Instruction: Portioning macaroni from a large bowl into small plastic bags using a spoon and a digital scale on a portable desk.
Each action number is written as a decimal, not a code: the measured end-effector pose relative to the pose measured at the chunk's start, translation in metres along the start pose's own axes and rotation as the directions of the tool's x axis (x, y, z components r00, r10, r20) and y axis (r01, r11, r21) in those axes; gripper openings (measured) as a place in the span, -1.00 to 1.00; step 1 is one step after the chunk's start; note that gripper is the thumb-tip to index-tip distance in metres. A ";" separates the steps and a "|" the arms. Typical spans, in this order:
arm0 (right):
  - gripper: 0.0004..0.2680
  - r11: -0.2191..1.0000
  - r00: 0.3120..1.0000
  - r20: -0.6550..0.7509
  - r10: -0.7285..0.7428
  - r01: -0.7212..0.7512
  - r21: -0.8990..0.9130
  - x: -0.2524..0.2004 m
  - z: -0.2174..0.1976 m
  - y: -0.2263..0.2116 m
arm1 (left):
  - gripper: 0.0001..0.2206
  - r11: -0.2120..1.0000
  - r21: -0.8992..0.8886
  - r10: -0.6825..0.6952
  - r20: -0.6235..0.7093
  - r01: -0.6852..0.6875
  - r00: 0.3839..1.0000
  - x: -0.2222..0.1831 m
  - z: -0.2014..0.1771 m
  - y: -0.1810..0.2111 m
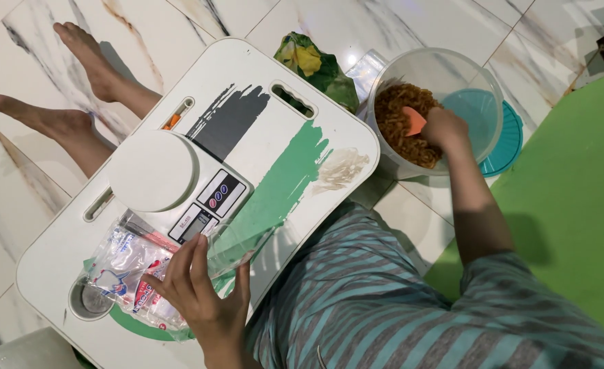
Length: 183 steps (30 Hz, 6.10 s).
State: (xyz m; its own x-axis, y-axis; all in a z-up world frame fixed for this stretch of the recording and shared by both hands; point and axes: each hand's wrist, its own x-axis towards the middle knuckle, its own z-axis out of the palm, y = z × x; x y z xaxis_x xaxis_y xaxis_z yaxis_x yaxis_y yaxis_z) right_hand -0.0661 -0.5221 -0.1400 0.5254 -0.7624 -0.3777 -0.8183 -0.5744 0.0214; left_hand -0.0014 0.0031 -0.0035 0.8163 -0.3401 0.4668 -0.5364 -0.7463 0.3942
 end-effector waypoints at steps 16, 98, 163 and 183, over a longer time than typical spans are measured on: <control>-0.81 0.647 0.995 0.063 -0.081 0.004 0.762 -0.004 0.004 0.028 | -0.27 1.000 -0.005 0.031 0.016 -0.031 0.999 0.000 -0.002 0.000; -0.95 0.250 0.127 -0.220 -0.967 0.632 -0.734 -0.265 -0.183 -0.239 | -0.18 0.985 -0.165 -0.032 0.084 0.045 0.996 0.042 0.026 -0.009; -0.84 0.703 0.727 -0.257 -0.636 0.684 0.195 -0.200 -0.120 -0.135 | -0.67 0.797 -0.600 0.503 0.603 -0.063 0.620 0.064 -0.168 -0.042; -0.83 0.712 0.718 -0.268 -0.642 0.688 0.139 -0.195 -0.141 -0.164 | 0.30 0.970 0.208 -0.005 0.529 -0.124 0.849 0.175 0.118 -0.085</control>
State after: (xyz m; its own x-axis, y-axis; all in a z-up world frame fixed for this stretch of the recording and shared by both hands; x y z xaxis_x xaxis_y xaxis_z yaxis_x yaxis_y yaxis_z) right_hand -0.0012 -0.3215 0.0606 0.9653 -0.2584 -0.0372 -0.2532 -0.8923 -0.3737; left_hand 0.2124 -0.0608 -0.0480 0.8088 -0.5876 -0.0243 -0.5771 -0.8008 0.1601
